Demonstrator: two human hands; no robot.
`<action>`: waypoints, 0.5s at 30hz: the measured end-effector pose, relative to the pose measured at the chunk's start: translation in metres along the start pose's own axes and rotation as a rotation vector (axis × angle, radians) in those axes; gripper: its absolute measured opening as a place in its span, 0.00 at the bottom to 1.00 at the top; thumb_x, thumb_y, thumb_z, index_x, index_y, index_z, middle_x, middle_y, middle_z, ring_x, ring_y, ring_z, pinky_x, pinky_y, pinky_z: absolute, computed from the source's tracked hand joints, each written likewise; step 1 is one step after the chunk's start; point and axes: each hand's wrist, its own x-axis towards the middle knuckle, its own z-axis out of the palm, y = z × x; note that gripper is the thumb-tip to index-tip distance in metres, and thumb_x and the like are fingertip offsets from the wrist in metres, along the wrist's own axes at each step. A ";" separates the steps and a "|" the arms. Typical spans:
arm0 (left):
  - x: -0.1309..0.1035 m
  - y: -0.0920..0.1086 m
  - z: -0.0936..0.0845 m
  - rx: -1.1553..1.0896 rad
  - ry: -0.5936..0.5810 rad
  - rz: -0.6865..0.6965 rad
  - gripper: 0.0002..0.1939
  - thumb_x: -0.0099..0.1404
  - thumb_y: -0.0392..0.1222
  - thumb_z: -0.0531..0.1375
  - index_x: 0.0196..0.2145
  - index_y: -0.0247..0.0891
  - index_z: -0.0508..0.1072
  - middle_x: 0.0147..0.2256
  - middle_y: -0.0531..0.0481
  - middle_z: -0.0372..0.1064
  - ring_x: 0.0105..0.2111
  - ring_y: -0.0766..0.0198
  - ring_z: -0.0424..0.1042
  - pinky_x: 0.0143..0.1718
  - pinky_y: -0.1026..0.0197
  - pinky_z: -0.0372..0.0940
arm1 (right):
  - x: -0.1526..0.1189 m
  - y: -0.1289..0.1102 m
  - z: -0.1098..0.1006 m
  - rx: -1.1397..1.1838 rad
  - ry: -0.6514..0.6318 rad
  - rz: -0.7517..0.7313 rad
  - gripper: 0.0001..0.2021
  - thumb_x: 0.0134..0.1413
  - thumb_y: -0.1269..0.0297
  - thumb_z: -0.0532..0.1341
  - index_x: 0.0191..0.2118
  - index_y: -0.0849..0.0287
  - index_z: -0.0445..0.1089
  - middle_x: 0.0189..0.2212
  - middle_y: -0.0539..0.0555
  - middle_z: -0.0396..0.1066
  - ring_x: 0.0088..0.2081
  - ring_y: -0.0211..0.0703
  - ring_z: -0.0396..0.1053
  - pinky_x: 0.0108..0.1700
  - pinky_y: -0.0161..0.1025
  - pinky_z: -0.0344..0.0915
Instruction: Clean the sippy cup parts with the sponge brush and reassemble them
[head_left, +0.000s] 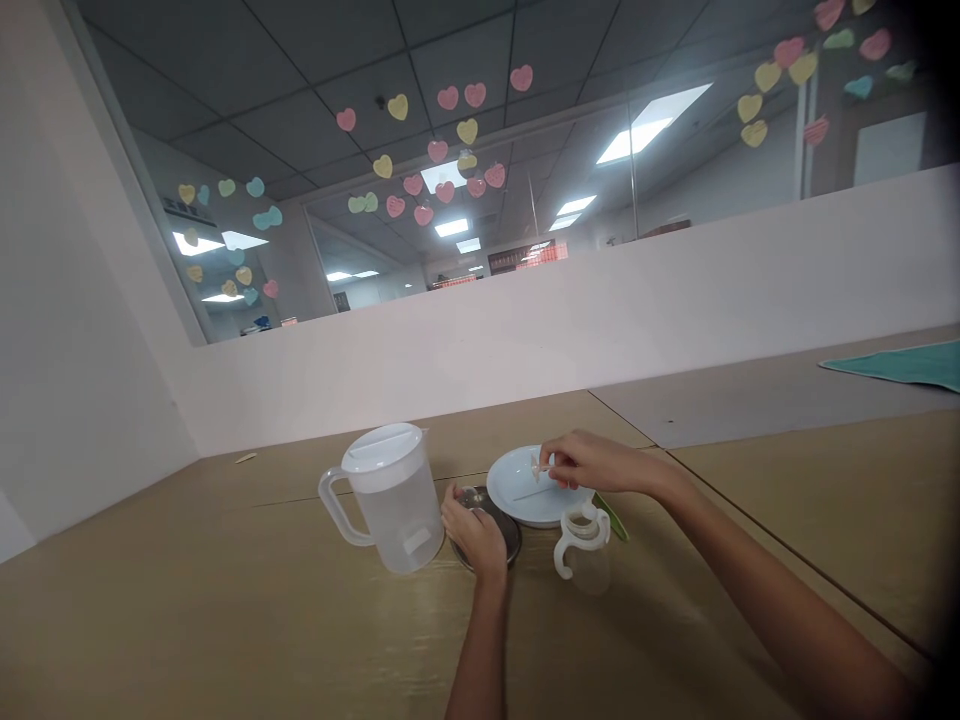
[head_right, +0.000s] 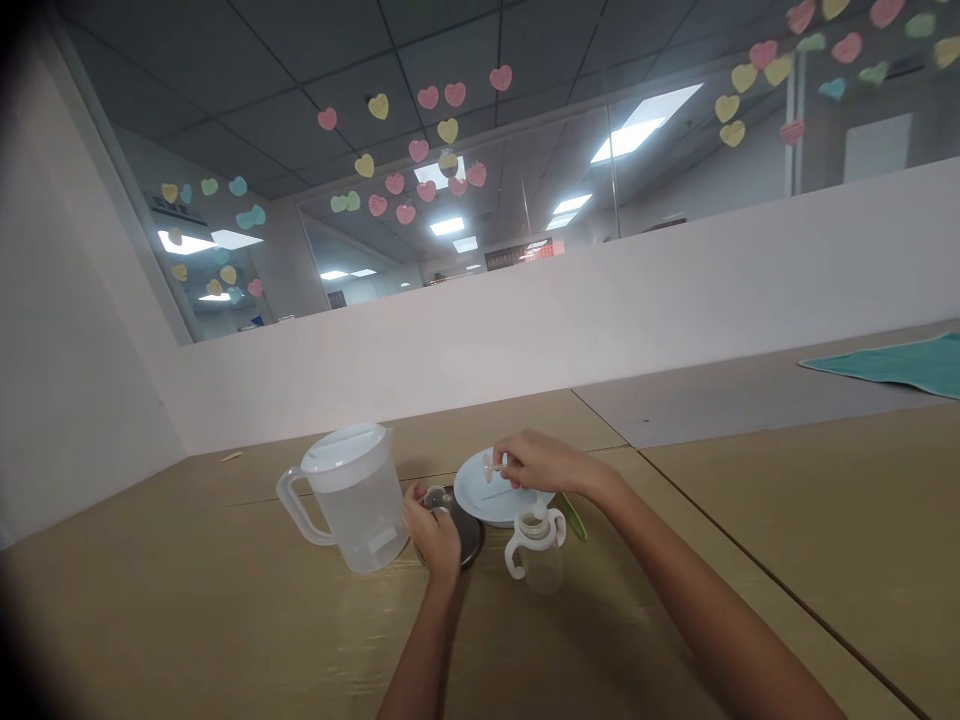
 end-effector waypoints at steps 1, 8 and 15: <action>0.000 0.001 0.000 -0.032 0.008 0.017 0.23 0.54 0.27 0.46 0.49 0.35 0.58 0.42 0.42 0.63 0.44 0.57 0.62 0.48 0.54 0.56 | 0.000 0.000 0.000 -0.006 -0.014 0.016 0.08 0.49 0.67 0.52 0.32 0.60 0.68 0.22 0.51 0.71 0.23 0.36 0.64 0.25 0.32 0.54; -0.005 0.010 0.001 -0.143 0.002 0.112 0.16 0.64 0.36 0.44 0.49 0.34 0.60 0.41 0.41 0.62 0.42 0.58 0.63 0.47 0.55 0.58 | 0.000 0.001 -0.001 0.007 -0.006 0.028 0.05 0.47 0.68 0.53 0.29 0.59 0.65 0.22 0.50 0.71 0.23 0.35 0.63 0.24 0.32 0.53; -0.009 0.011 0.002 -0.227 -0.065 0.086 0.18 0.67 0.42 0.43 0.51 0.34 0.58 0.40 0.42 0.64 0.40 0.61 0.66 0.44 0.59 0.61 | 0.006 0.009 0.007 -0.084 -0.006 0.019 0.03 0.46 0.68 0.54 0.30 0.59 0.62 0.24 0.50 0.70 0.25 0.36 0.63 0.25 0.31 0.51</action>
